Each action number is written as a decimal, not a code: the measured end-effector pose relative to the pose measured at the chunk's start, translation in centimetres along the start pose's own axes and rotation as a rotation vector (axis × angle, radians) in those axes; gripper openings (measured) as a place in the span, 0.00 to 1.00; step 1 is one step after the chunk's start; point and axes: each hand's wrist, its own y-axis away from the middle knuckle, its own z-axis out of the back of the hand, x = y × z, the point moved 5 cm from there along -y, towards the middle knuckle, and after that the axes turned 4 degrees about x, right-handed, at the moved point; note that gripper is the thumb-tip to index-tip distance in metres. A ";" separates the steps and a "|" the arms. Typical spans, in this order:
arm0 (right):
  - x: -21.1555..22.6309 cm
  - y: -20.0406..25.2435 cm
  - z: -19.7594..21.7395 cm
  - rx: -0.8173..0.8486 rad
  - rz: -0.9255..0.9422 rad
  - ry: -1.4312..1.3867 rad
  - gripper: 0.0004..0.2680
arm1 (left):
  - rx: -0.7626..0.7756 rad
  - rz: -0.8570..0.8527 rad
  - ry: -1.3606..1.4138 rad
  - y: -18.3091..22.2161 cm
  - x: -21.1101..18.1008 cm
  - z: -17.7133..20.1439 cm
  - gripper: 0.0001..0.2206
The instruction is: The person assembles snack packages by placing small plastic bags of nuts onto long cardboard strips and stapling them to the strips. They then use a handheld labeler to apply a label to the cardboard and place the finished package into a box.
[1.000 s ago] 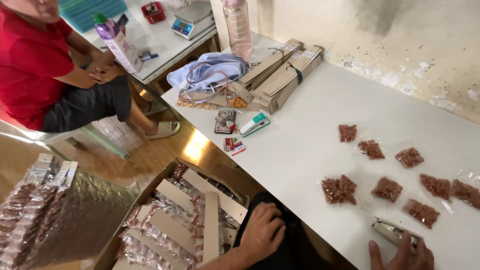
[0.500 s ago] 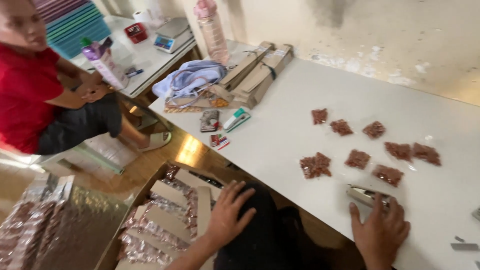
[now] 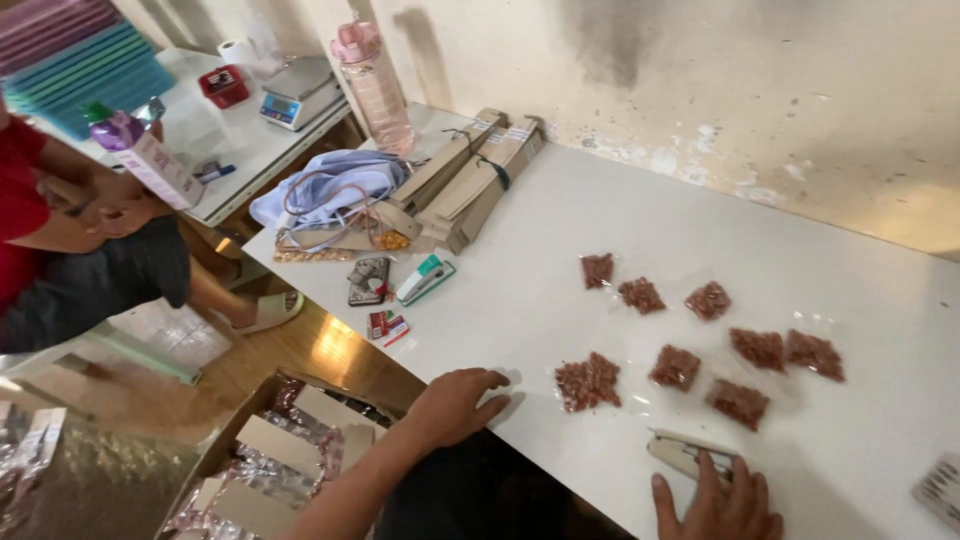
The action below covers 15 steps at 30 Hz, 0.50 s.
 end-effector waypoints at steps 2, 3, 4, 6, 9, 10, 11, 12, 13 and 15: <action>-0.1 0.8 -0.2 -0.115 0.060 -0.115 0.25 | -0.008 0.055 0.018 0.6 -0.2 0.5 0.19; -0.5 0.8 -0.5 -0.112 0.060 -0.117 0.25 | -0.006 0.057 0.018 0.6 0.0 0.7 0.19; -1.0 1.0 -1.2 -0.008 0.022 -0.087 0.25 | -0.025 0.080 0.037 0.8 0.3 1.0 0.18; -1.3 0.9 -1.7 0.090 -0.001 -0.066 0.26 | -0.058 0.114 0.061 1.6 1.2 1.4 0.18; -2.0 1.1 -1.7 0.029 0.100 -0.100 0.14 | -0.224 0.179 0.156 2.6 1.9 2.0 0.16; -2.6 1.7 -2.2 -0.059 0.106 -0.166 0.08 | -0.290 0.203 0.179 3.1 1.9 2.0 0.15; -3.2 2.6 -2.8 -0.144 0.112 -0.233 0.04 | -0.355 0.229 0.200 3.7 2.0 2.0 0.14; -2.5 2.1 -2.2 -0.147 0.122 -0.242 0.04 | -0.365 0.237 0.200 4.2 2.0 2.2 0.14; -2.1 2.1 -1.1 -0.179 0.124 -0.284 0.04 | -0.400 0.205 0.199 4.7 1.5 2.2 0.14; -2.0 2.0 0.1 -0.207 0.122 -0.318 0.05 | -0.426 0.167 0.201 5.7 0.5 2.5 0.14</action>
